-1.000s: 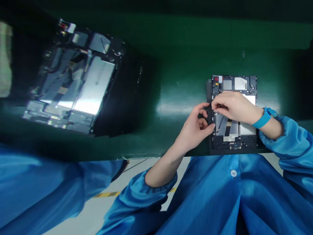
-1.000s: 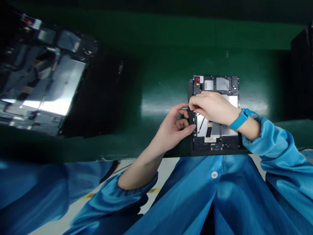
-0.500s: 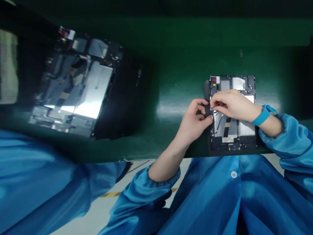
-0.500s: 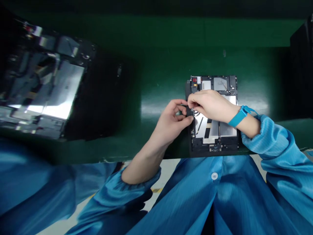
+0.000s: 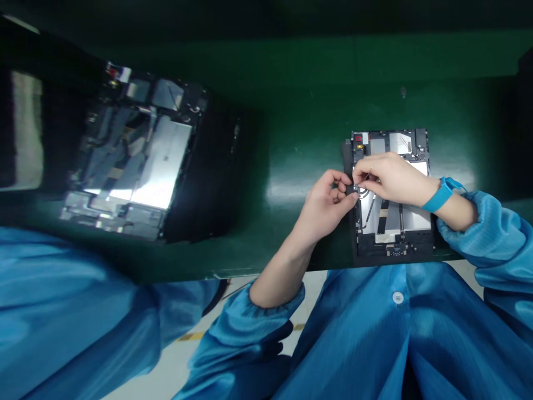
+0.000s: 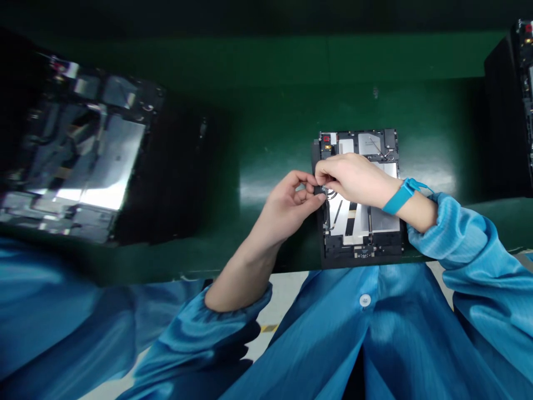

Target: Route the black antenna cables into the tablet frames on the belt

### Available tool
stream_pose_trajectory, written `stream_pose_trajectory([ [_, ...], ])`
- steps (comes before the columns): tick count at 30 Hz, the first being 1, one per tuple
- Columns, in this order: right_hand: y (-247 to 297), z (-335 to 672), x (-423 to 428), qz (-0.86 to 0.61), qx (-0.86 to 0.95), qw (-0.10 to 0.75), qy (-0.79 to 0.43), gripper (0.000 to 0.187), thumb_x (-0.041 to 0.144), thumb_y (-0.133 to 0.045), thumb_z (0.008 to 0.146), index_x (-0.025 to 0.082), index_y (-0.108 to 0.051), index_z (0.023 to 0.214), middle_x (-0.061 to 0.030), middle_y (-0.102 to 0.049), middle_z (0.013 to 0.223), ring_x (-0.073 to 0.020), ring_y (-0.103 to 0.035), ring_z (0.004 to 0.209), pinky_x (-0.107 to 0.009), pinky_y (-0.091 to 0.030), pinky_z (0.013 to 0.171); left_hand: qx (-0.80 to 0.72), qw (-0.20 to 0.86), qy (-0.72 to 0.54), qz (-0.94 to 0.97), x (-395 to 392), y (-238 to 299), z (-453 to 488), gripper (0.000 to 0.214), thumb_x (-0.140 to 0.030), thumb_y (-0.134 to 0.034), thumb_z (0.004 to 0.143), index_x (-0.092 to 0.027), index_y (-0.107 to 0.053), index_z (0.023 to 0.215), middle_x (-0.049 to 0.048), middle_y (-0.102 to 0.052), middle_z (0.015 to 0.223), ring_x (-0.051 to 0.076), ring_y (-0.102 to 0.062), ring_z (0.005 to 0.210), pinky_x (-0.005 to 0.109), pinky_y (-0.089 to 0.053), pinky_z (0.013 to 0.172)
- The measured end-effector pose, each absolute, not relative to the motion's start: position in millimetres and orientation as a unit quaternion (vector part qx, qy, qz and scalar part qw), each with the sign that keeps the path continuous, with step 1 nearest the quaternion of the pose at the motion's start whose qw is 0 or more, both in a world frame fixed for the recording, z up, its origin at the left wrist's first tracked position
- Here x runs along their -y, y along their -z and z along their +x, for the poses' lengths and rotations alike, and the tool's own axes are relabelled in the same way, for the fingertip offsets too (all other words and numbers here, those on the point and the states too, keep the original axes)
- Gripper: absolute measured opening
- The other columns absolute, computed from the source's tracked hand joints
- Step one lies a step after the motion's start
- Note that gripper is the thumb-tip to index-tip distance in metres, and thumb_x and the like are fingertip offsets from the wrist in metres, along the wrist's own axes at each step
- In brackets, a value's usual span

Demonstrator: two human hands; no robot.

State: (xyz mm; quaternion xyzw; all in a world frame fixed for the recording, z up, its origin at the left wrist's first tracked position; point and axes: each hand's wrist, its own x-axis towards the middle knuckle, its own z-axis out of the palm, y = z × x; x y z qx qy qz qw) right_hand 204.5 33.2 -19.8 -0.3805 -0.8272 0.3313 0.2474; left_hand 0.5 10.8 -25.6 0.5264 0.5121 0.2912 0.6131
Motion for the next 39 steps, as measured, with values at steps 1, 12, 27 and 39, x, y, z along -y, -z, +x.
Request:
stream_pose_trajectory([
  [1,20.3,204.6,-33.2,-0.379,0.828,0.251,-0.329,0.015,0.006,-0.059,0.091,0.018,-0.067,0.089,-0.0021,-0.069,0.086,-0.0164,-0.056,0.076,-0.029,-0.041,0.078,-0.516,0.614,-0.289,0.523,-11.1,25.6,1.5,0.028,-0.015,-0.075,0.071,-0.02,-0.055,0.091,-0.007,-0.049,0.077,0.004,-0.044,0.052,0.019,-0.033,0.052],
  [12,24.2,203.6,-49.5,-0.426,0.819,0.266,-0.277,0.019,0.003,-0.055,0.084,0.018,-0.068,0.085,-0.0045,-0.068,0.085,-0.0204,-0.057,0.081,-0.032,-0.042,0.079,-0.562,0.512,-0.21,0.615,-35.8,24.9,7.4,0.025,-0.019,-0.07,0.068,-0.022,-0.045,0.074,-0.0063,-0.048,0.066,0.009,-0.045,0.057,0.022,-0.031,0.054],
  [27,25.5,201.6,-52.7,-0.454,0.796,0.288,-0.277,0.014,0.007,-0.06,0.083,0.019,-0.067,0.085,-0.0028,-0.069,0.085,-0.0201,-0.059,0.082,-0.033,-0.042,0.083,-0.6,0.56,-0.172,0.544,-45.5,12.7,19.6,0.035,-0.009,-0.066,0.066,-0.025,-0.036,0.074,-0.0117,-0.039,0.05,0.008,-0.042,0.039,0.023,-0.026,0.04],
  [39,14.4,201.9,-55.6,-0.562,0.703,0.317,-0.3,0.022,0.006,-0.062,0.08,0.018,-0.069,0.097,0.0004,-0.072,0.082,-0.0168,-0.065,0.076,-0.029,-0.047,0.079,-0.594,0.599,-0.234,0.483,-73.8,14.4,30.2,0.042,-0.006,-0.068,0.065,-0.026,-0.034,0.077,-0.0138,-0.035,0.047,0.006,-0.036,0.036,0.02,-0.02,0.038],
])
